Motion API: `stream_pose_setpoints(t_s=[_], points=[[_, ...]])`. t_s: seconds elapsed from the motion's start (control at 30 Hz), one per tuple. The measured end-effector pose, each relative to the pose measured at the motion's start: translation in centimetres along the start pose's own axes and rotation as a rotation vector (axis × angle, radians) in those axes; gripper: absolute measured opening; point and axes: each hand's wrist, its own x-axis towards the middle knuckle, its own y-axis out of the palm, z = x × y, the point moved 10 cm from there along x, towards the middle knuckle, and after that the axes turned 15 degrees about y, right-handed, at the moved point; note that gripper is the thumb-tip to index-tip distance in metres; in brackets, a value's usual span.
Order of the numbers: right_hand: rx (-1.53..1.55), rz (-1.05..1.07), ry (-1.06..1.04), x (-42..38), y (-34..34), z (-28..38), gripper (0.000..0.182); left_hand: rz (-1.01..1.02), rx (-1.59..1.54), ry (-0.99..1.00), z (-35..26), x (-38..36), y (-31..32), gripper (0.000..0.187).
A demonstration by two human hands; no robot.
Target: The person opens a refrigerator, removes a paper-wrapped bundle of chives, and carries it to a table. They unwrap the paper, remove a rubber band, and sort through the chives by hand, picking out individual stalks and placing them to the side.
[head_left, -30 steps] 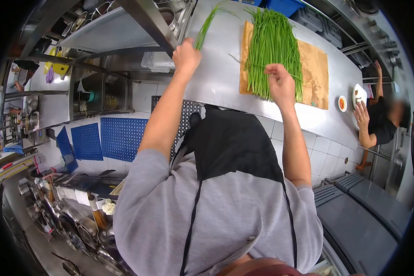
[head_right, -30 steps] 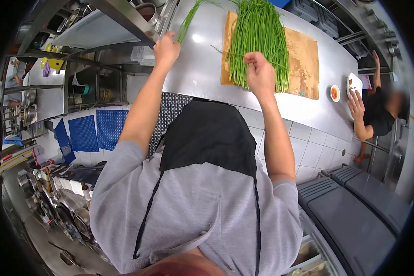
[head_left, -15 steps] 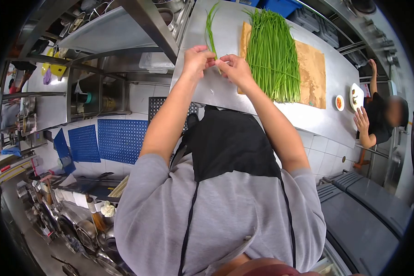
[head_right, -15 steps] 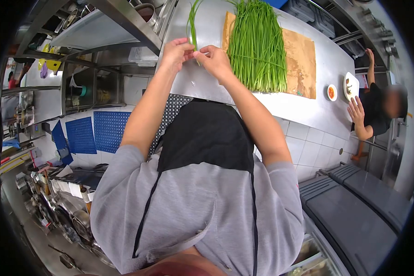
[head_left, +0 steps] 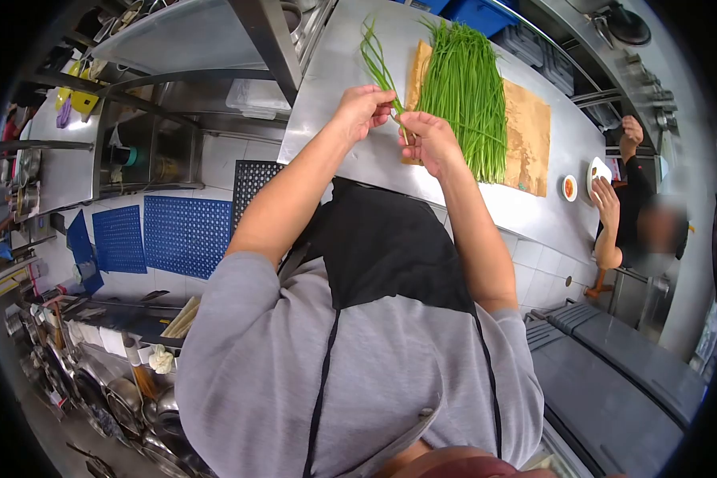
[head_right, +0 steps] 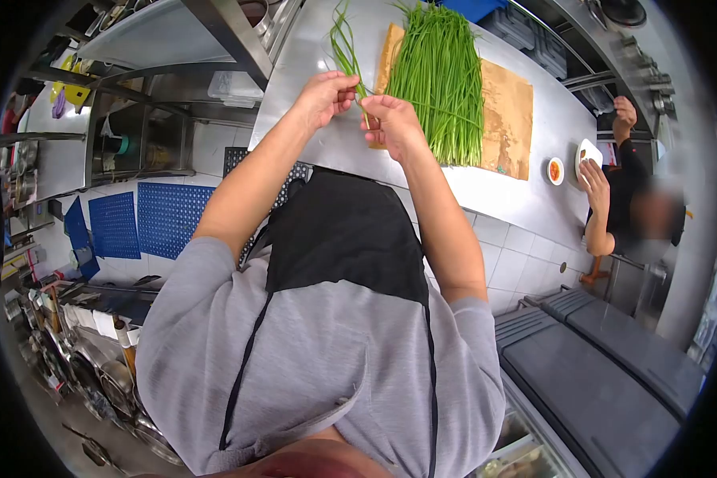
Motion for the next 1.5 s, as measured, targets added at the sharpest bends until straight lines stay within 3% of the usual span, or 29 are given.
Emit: stream_pose_setpoints(t_s=[0.37,0.47,0.73,1.17,1.27,1.5], points=[[-0.08,0.009,-0.036,-0.6,-0.2,-1.3,0.01,-0.176,-0.073,0.222,-4.1,2.4,-3.6,0.013],[-0.062,0.022,-0.038,-1.5,-1.0,-2.0,0.009,-0.157,-0.13,0.262,-5.4,2.5,-4.1,0.033],[-0.045,-0.036,-0.085,-4.5,-4.0,-1.7,0.01,-0.084,-0.038,0.286,-6.8,1.8,-3.5,0.017],[-0.049,-0.105,-0.173,-6.3,-7.3,-1.9,0.011,-0.021,-0.049,0.272,-6.2,2.7,-2.8,0.013],[-0.047,-0.128,-0.184,-6.6,-8.0,-2.0,0.01,-0.125,0.08,0.3,-6.6,2.1,-3.7,0.015],[-0.082,-0.217,-0.217,-7.2,-9.4,-2.3,0.012,-0.338,0.879,0.644,-10.5,-0.1,-5.9,0.027]])
